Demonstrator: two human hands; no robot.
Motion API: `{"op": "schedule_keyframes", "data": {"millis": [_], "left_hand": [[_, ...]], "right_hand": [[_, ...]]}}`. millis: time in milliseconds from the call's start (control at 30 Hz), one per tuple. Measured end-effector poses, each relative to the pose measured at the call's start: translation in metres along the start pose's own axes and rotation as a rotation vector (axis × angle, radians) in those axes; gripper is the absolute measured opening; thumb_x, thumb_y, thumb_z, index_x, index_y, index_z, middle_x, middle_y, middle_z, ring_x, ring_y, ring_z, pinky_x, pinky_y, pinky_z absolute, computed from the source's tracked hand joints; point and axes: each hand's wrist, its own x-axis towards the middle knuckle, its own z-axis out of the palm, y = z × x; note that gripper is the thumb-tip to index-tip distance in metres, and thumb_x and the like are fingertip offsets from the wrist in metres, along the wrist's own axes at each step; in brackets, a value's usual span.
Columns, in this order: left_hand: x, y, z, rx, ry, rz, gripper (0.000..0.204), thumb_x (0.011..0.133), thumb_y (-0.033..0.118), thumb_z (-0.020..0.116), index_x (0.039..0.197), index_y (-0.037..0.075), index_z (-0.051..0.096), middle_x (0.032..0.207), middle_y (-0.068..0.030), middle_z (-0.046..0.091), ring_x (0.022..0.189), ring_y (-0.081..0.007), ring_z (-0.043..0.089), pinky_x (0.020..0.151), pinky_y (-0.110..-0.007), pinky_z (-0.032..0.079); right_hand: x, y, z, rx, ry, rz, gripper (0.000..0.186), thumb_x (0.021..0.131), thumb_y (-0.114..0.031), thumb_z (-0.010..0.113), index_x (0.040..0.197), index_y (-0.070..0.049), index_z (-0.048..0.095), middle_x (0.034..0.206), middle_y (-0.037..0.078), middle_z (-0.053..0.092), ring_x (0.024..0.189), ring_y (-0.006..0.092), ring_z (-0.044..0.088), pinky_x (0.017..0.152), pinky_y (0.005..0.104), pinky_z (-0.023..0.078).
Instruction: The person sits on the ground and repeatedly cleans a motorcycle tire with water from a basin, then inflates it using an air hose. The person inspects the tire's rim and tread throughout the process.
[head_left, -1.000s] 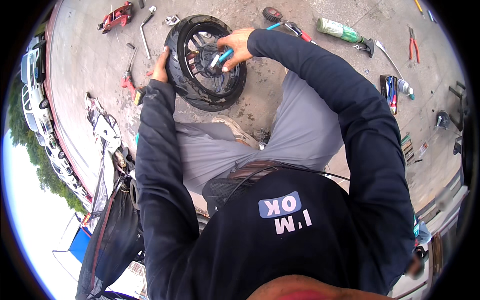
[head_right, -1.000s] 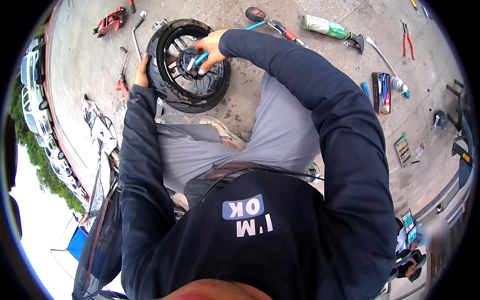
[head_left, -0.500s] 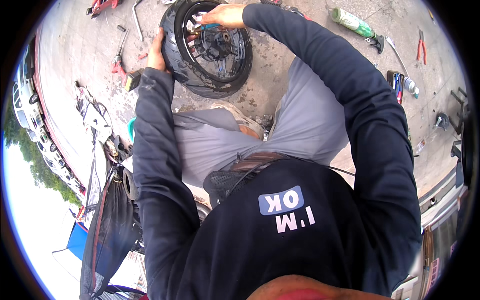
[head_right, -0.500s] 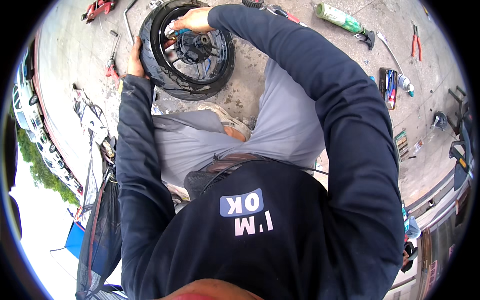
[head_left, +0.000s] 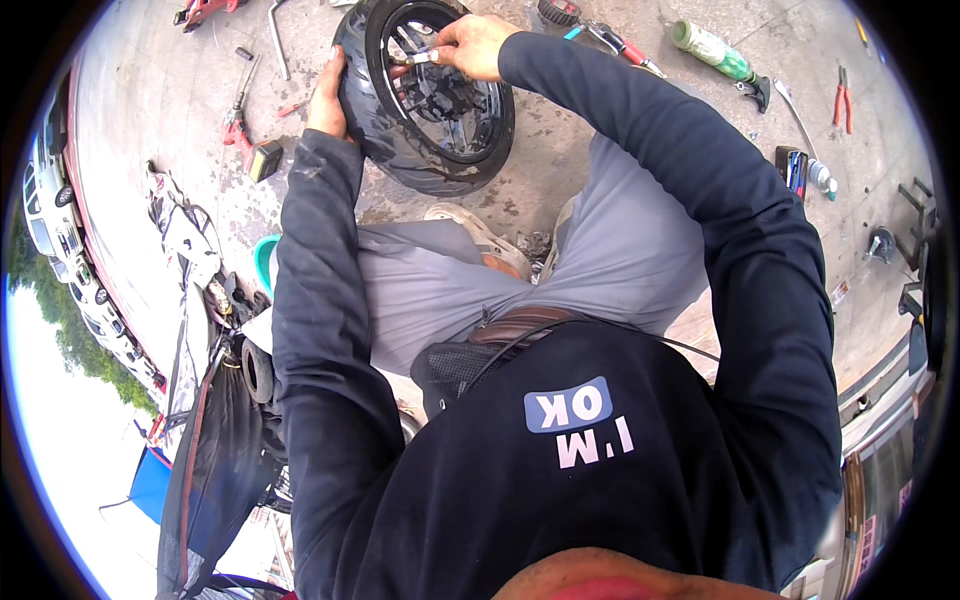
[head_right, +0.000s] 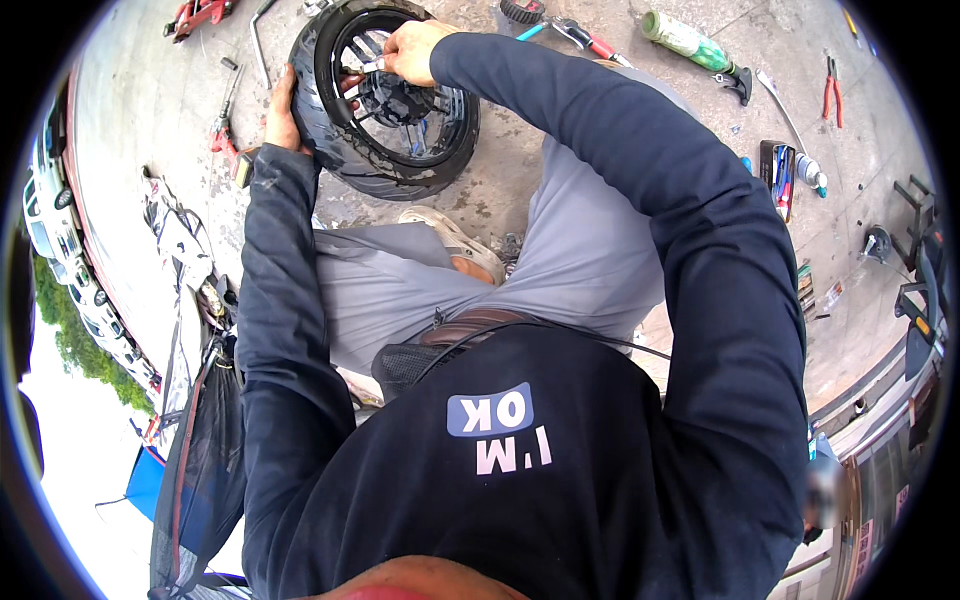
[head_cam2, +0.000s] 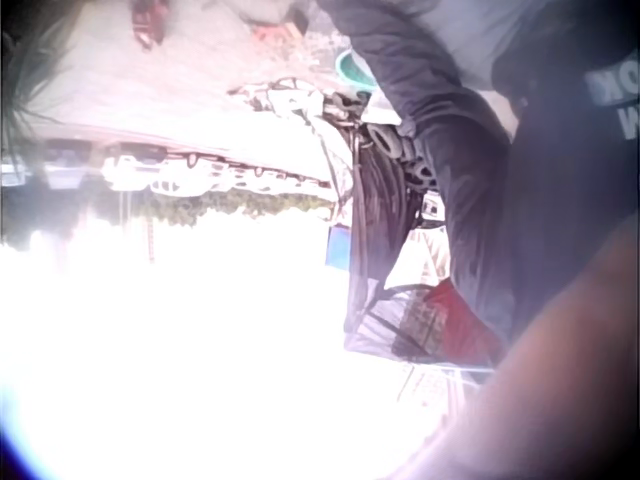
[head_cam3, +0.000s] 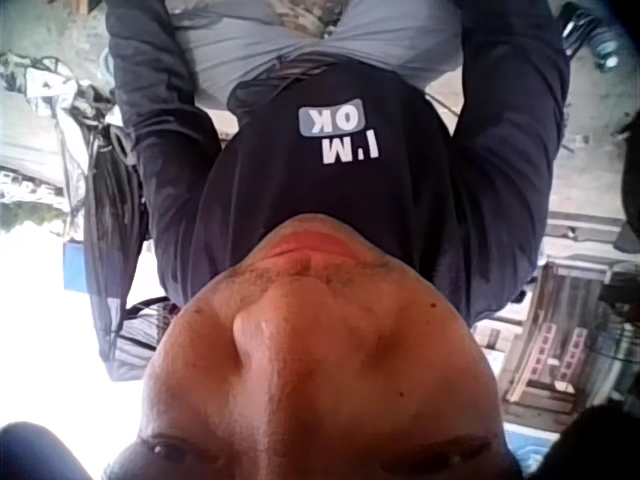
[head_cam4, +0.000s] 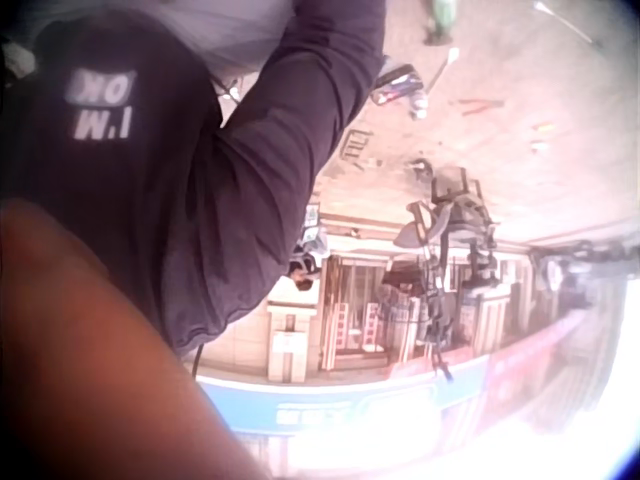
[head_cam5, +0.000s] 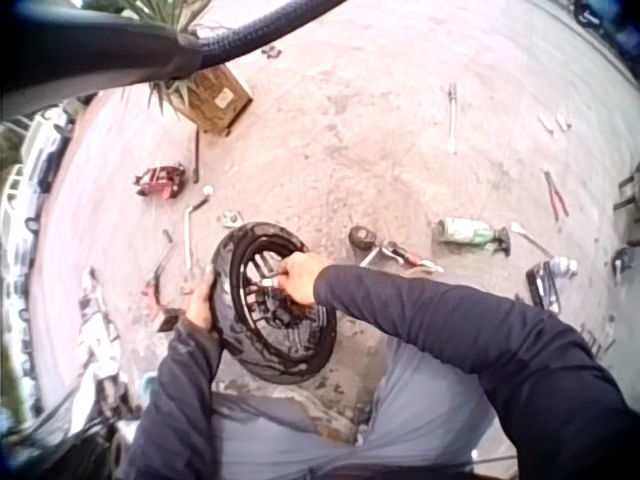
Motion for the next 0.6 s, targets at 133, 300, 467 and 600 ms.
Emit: {"op": "schedule_keyframes", "data": {"millis": [133,300,467,600], "left_hand": [[-0.004,-0.005,0.015,-0.027,-0.009,0.018,0.052,0.103,0.047,0.046,0.126,0.003,0.059,0.100,-0.0178,0.074,0.081,-0.0274,0.073,0.075,-0.040,0.062],[-0.015,-0.013,0.040,-0.085,0.040,0.032,0.048,0.099,0.044,0.056,0.125,0.004,0.060,0.103,-0.0141,0.073,0.085,-0.0248,0.073,0.079,-0.039,0.061],[-0.013,-0.015,0.057,-0.034,0.067,0.030,0.051,0.104,0.043,0.047,0.133,0.002,0.054,0.112,-0.0183,0.071,0.098,-0.0282,0.072,0.087,-0.042,0.060],[-0.014,-0.014,0.049,-0.060,0.031,0.026,0.052,0.102,0.044,0.049,0.132,0.002,0.056,0.111,-0.0181,0.071,0.097,-0.0279,0.072,0.086,-0.042,0.060]], "right_hand": [[-0.034,-0.027,-0.004,-0.119,0.087,0.098,0.036,0.099,-0.043,0.054,0.116,-0.018,0.072,0.098,0.013,0.073,0.100,0.0345,0.068,0.090,0.0466,0.052],[-0.055,-0.042,-0.010,-0.263,0.143,0.081,0.032,0.097,-0.039,0.056,0.106,-0.012,0.072,0.096,0.016,0.073,0.099,0.0375,0.068,0.089,0.0505,0.052],[-0.056,-0.031,-0.017,-0.194,0.150,0.127,0.038,0.098,-0.039,0.053,0.108,-0.009,0.073,0.103,0.018,0.073,0.103,0.0369,0.069,0.094,0.0479,0.051],[-0.052,-0.037,-0.012,-0.148,0.088,0.155,0.045,0.101,-0.046,0.045,0.112,-0.012,0.072,0.113,0.016,0.071,0.109,0.0346,0.067,0.098,0.0477,0.049]]}}
